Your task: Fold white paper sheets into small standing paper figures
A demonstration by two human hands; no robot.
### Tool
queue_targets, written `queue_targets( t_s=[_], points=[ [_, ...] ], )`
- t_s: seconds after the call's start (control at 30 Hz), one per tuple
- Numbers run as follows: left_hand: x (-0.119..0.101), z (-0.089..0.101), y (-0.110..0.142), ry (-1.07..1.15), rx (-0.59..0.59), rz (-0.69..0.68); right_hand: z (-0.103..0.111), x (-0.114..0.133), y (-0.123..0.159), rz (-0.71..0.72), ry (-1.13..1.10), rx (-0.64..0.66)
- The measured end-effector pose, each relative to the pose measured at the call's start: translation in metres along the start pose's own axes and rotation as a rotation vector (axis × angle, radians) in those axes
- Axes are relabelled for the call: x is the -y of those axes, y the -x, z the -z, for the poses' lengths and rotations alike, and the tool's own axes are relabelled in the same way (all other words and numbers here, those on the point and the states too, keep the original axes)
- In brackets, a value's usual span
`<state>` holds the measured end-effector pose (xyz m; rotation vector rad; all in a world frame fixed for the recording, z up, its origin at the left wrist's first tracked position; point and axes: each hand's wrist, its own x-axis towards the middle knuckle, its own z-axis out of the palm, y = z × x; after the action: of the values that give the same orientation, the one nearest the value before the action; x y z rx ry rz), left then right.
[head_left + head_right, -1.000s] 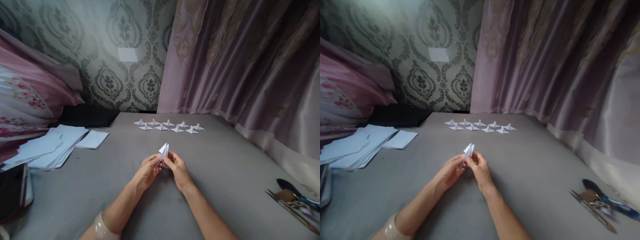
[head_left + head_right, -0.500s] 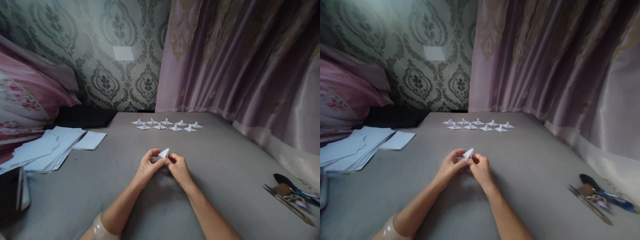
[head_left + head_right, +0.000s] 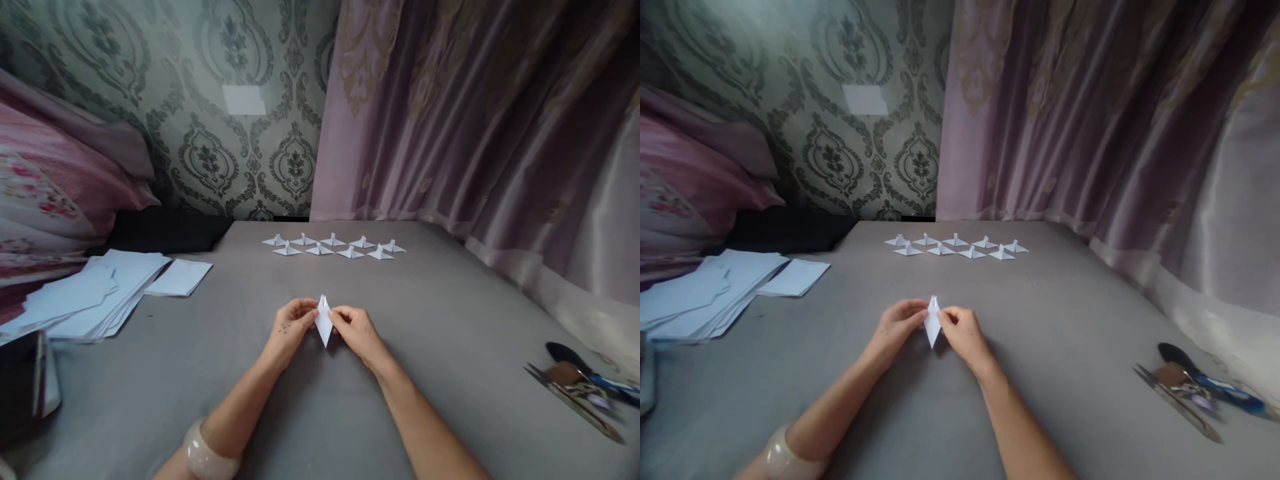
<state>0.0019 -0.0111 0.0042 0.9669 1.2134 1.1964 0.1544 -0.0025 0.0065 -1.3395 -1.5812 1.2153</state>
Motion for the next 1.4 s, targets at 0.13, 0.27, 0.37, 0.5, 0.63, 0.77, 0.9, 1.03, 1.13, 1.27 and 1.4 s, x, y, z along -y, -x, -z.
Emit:
queue_targets(
  t_s=[0.13,0.27,0.37,0.5,0.63,0.77,0.9,1.03,1.13,1.27,1.4],
  points=[
    [0.007,0.004,-0.003,-0.241,-0.006,-0.090,-0.004,-0.005,0.000,0.025,0.192,-0.054],
    [0.015,0.007,-0.005,-0.566,-0.005,-0.253,-0.011,-0.006,0.002,0.006,0.344,-0.112],
    [0.022,0.010,-0.006,-0.753,0.001,-0.397,-0.015,-0.007,0.003,0.062,0.506,-0.168],
    [0.024,0.014,-0.006,-0.909,0.046,-0.513,-0.014,-0.007,0.005,0.124,0.544,-0.192],
    [0.020,0.012,-0.003,-0.913,0.090,-0.495,-0.011,-0.006,0.006,0.154,0.520,-0.144],
    [0.015,0.010,-0.002,-0.897,0.086,-0.470,-0.010,-0.008,0.004,0.144,0.503,-0.142],
    [0.018,0.012,-0.004,-0.855,0.079,-0.434,-0.011,-0.012,0.001,0.111,0.449,-0.159],
    [0.022,0.012,-0.006,-0.877,0.062,-0.434,-0.011,-0.012,0.000,0.113,0.463,-0.177],
    [0.019,0.011,-0.006,-0.968,0.075,-0.469,-0.011,-0.010,0.001,0.161,0.512,-0.157],
    [0.015,0.013,-0.005,-1.003,0.140,-0.501,-0.005,-0.005,0.004,0.199,0.556,-0.068],
    [0.013,0.018,-0.005,-0.955,0.221,-0.520,0.004,-0.003,0.007,0.201,0.590,0.028]
  ],
)
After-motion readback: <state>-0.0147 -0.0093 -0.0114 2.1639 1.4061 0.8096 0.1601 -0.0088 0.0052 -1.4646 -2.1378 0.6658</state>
